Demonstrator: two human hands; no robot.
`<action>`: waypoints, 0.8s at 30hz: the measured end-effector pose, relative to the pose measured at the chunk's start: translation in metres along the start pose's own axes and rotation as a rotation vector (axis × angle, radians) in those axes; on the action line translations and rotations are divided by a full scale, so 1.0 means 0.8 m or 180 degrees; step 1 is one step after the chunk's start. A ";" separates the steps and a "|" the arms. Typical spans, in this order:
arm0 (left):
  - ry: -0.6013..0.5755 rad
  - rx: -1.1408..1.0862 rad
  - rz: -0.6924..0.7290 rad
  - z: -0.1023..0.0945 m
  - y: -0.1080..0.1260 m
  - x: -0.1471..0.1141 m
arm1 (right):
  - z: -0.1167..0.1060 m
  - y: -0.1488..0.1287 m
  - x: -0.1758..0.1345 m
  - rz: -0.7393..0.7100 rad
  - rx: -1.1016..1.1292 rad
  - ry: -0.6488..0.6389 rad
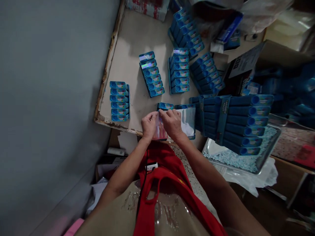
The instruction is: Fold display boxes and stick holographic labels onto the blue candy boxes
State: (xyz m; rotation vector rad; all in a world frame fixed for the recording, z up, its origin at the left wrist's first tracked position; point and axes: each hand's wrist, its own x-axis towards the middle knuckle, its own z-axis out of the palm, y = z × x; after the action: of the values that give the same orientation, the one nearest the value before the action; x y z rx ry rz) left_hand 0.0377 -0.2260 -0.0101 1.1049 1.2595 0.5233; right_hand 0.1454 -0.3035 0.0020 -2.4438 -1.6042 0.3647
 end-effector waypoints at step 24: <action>0.0019 -0.0333 -0.0176 -0.026 0.018 0.040 | -0.100 -0.014 0.062 0.1952 0.3533 -0.0196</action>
State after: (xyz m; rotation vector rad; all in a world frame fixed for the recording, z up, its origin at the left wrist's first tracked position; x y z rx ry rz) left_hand 0.0310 -0.1857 -0.0110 0.9791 1.2503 0.5450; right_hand 0.1791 -0.2557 0.0769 -1.8886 -0.3422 1.0653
